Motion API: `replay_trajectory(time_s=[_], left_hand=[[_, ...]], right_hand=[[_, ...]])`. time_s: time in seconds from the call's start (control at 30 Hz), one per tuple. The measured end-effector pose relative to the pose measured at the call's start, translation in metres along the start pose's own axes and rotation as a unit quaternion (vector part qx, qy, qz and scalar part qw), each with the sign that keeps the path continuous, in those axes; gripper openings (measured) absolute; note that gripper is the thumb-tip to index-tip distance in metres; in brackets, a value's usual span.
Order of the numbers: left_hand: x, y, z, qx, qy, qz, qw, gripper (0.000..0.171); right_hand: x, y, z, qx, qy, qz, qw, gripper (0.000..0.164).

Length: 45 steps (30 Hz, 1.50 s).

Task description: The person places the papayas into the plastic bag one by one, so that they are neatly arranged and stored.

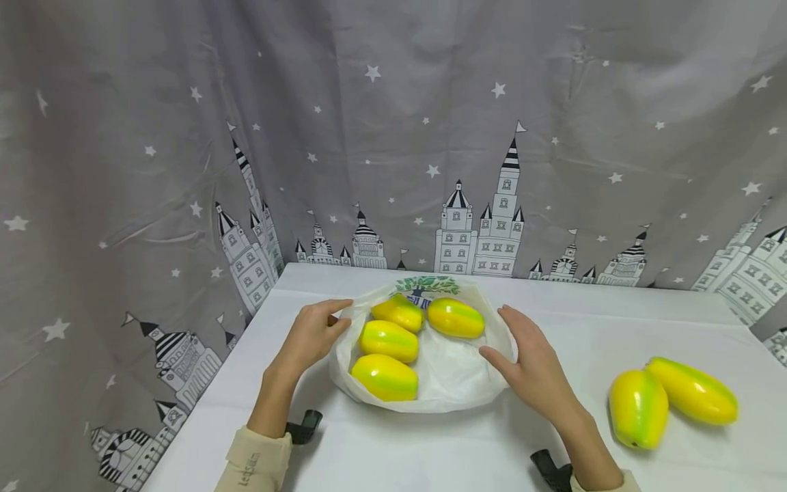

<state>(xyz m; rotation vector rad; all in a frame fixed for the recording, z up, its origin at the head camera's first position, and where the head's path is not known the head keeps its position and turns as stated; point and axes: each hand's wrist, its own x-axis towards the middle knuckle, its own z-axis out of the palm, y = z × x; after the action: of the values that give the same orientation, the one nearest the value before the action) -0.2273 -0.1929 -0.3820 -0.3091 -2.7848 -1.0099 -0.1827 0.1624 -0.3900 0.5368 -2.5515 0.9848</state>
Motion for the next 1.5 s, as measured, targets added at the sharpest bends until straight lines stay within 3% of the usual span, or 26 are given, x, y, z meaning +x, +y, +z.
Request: replay_trajectory(time_s=[0.53,0.73,1.0,1.23,1.5], left_hand=[[0.001,0.0,0.0,-0.007,-0.002,0.003,1.0,0.04],[0.001,0.0,0.001,-0.008,-0.003,0.004,1.0,0.04],[0.002,-0.001,0.003,-0.008,-0.008,0.007,0.9999,0.04],[0.001,0.0,0.002,-0.003,-0.007,0.005,1.0,0.04],[0.001,0.0,0.002,-0.001,-0.007,0.005,1.0,0.04]], right_hand=[[-0.016,0.033,-0.047,-0.059,-0.058,0.087,0.993,0.078],[-0.025,0.058,-0.077,-0.111,-0.11,0.145,0.977,0.084],[-0.035,0.079,-0.105,-0.093,-0.165,0.197,0.962,0.092],[-0.038,0.084,-0.117,-0.116,-0.174,0.254,0.944,0.098],[-0.04,0.094,-0.126,-0.154,-0.19,0.326,0.913,0.105]])
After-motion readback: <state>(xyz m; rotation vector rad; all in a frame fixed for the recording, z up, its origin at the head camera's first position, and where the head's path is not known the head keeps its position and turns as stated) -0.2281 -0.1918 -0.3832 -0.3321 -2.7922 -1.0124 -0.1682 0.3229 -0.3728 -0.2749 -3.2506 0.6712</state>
